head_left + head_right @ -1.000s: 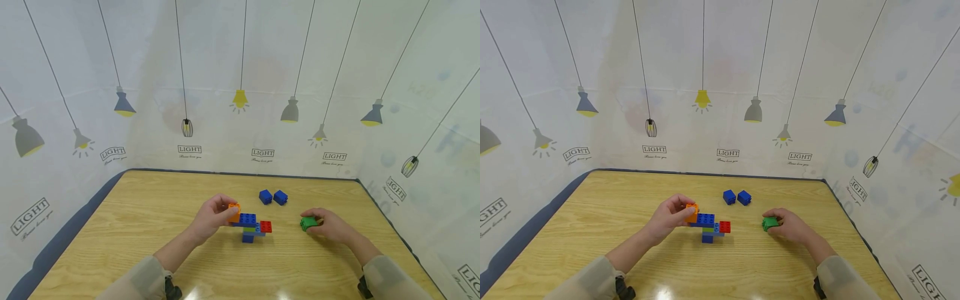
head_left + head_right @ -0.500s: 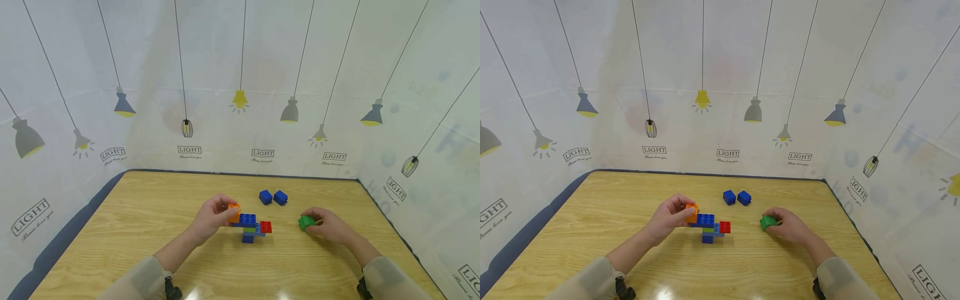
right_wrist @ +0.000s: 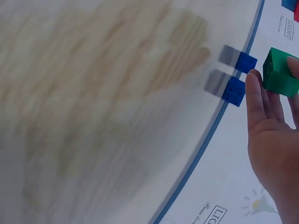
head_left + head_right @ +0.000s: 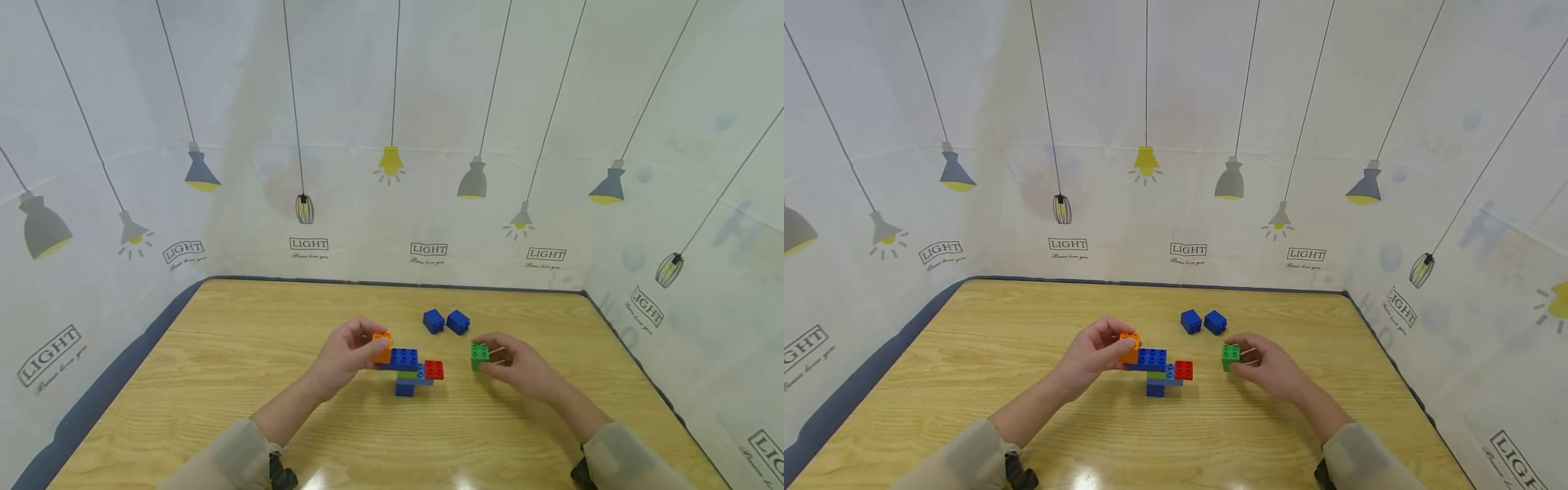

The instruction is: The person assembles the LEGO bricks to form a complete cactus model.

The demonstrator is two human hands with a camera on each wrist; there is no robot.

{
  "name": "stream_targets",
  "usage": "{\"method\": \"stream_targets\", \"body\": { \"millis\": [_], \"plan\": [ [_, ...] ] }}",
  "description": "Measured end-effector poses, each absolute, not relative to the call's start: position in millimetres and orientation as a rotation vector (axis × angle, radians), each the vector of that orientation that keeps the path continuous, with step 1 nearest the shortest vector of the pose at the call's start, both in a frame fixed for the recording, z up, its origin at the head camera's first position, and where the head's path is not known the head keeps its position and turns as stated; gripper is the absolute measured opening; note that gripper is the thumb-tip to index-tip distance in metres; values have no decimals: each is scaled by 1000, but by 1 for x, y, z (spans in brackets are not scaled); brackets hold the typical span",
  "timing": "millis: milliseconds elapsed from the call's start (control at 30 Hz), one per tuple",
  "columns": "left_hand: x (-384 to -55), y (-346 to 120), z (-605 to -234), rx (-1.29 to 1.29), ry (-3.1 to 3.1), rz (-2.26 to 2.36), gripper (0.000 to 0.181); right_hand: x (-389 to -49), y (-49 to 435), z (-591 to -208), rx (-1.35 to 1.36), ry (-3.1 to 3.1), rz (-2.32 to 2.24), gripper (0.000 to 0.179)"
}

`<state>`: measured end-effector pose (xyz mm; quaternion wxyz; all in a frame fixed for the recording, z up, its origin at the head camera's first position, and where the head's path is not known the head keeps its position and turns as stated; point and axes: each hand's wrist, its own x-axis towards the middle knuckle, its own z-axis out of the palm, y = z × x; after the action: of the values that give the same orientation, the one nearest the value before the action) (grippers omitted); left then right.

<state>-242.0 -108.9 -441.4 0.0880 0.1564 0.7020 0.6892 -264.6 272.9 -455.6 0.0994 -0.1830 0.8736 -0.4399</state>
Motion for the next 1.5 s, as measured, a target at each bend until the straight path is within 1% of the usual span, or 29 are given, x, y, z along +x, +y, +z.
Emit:
{"method": "stream_targets", "body": {
  "millis": [500, 700, 800, 967, 1333, 1500],
  "plan": [
    [-242, -109, -442, 478, 2083, 2064, 33, -250, 241, -443, -591, 2387, -1567, 50],
    [-242, -110, -441, 478, 2080, 2063, 33, -247, 230, -444, -710, 2336, -1577, 45],
    [-242, -109, -441, 476, 2075, 2065, 33, -246, 225, -446, -751, 2323, -1587, 46],
    [-241, -109, -441, 476, 2078, 2064, 33, -246, 220, -449, -747, 2323, -1596, 45],
    [-242, -110, -442, 484, 2084, 2060, 33, -243, 213, -451, -598, 2217, -1677, 48],
    [-243, -110, -442, 481, 2093, 2053, 34, -242, 211, -451, -610, 2204, -1711, 46]
  ]
}}
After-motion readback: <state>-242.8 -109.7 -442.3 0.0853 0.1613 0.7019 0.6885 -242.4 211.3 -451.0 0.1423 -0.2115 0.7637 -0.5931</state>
